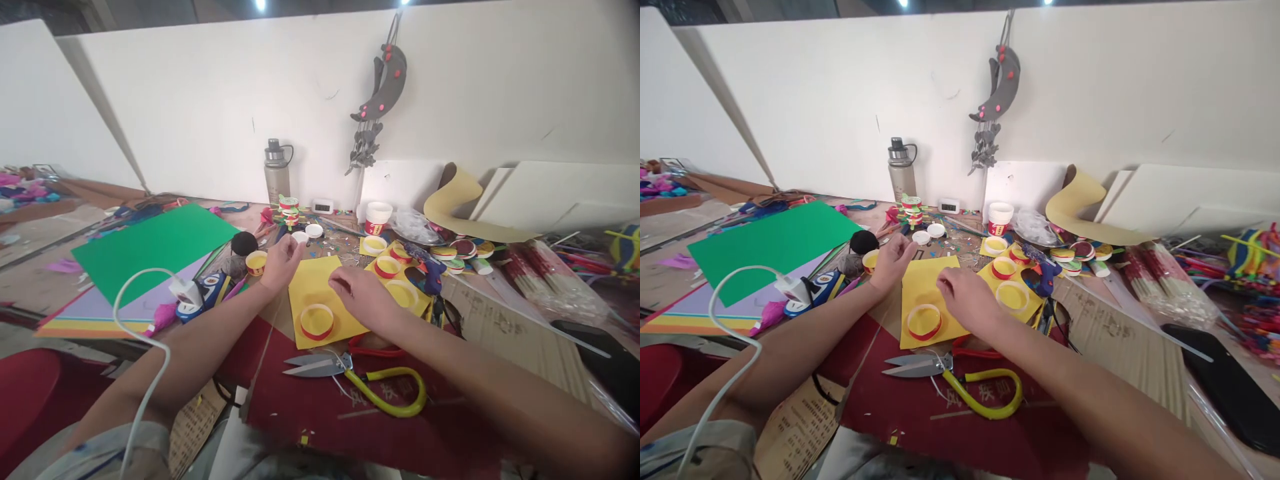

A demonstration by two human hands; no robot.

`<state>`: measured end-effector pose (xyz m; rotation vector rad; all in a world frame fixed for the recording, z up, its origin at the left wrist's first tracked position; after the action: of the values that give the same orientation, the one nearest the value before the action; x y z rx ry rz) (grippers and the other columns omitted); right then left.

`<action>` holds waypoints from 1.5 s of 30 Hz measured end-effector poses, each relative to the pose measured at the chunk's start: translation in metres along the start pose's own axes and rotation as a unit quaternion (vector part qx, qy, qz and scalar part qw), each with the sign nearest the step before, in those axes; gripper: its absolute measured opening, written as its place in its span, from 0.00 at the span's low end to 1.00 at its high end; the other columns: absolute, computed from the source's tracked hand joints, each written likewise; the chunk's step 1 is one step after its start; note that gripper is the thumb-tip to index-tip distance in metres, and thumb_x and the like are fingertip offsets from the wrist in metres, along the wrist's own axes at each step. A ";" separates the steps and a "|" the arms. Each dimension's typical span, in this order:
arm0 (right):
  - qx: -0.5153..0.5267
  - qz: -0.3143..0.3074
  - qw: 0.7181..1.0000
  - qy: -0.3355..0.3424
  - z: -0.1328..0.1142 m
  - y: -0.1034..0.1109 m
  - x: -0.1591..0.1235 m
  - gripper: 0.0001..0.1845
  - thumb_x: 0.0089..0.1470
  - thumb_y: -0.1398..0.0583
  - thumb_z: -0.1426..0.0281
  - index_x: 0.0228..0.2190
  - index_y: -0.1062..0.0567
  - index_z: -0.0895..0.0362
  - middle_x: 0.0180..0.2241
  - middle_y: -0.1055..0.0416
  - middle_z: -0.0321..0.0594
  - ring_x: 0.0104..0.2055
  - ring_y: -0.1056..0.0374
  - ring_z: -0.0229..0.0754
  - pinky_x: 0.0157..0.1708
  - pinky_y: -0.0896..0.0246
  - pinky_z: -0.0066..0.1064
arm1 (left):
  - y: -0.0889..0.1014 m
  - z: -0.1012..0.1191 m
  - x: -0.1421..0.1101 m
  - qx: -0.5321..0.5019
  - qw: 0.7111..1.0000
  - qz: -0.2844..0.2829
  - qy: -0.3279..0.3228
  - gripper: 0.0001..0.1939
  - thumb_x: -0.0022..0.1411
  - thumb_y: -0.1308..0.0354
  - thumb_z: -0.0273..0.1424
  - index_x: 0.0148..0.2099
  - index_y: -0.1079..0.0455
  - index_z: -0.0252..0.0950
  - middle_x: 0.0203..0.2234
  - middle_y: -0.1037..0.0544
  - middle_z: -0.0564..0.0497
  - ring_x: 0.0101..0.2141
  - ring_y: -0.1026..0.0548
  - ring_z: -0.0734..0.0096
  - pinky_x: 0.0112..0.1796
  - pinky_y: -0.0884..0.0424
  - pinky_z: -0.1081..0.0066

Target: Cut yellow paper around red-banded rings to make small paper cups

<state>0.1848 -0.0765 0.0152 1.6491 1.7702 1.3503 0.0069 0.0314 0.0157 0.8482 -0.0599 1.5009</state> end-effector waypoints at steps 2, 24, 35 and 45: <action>-0.018 -0.038 0.999 0.017 -0.012 0.001 -0.002 0.09 0.69 0.44 0.72 0.37 0.24 0.54 0.37 0.21 0.43 0.40 0.26 0.45 0.40 0.36 0.35 | -0.001 -0.003 -0.001 0.006 1.000 0.011 0.016 0.21 0.63 0.41 0.30 0.25 0.51 0.40 0.19 0.45 0.59 0.24 0.45 0.73 0.30 0.46 0.69; -0.034 0.051 0.998 0.015 0.008 0.005 -0.035 0.06 0.66 0.42 0.71 0.41 0.24 0.53 0.41 0.23 0.46 0.44 0.25 0.50 0.46 0.28 0.43 | -0.012 0.007 -0.002 -0.003 0.999 -0.053 -0.001 0.24 0.60 0.43 0.26 0.22 0.56 0.39 0.17 0.51 0.60 0.24 0.49 0.75 0.30 0.48 0.69; 0.001 0.004 1.000 -0.030 -0.007 -0.011 0.007 0.09 0.65 0.36 0.63 0.43 0.22 0.54 0.44 0.21 0.47 0.48 0.25 0.51 0.54 0.32 0.46 | -0.010 0.012 0.002 -0.022 0.998 -0.056 -0.026 0.25 0.61 0.42 0.21 0.22 0.55 0.40 0.18 0.48 0.59 0.24 0.47 0.74 0.31 0.48 0.67; -0.021 -0.121 0.992 0.028 -0.018 -0.021 -0.015 0.36 0.54 0.28 0.54 0.59 0.26 0.52 0.56 0.26 0.51 0.60 0.32 0.61 0.62 0.36 0.57 | -0.012 0.004 0.006 -0.015 0.999 -0.043 -0.023 0.25 0.59 0.40 0.21 0.22 0.54 0.40 0.17 0.48 0.60 0.24 0.48 0.74 0.30 0.50 0.66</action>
<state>0.1626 -0.0944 0.0013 1.3366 1.8897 1.3246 0.0204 0.0361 0.0166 0.8507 -0.0791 1.3977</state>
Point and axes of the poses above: each hand's wrist, its own x-axis towards the middle knuckle, its own y-axis out of the back of the hand, z = x × y, the point moved 5 cm from there along x, towards the middle knuckle
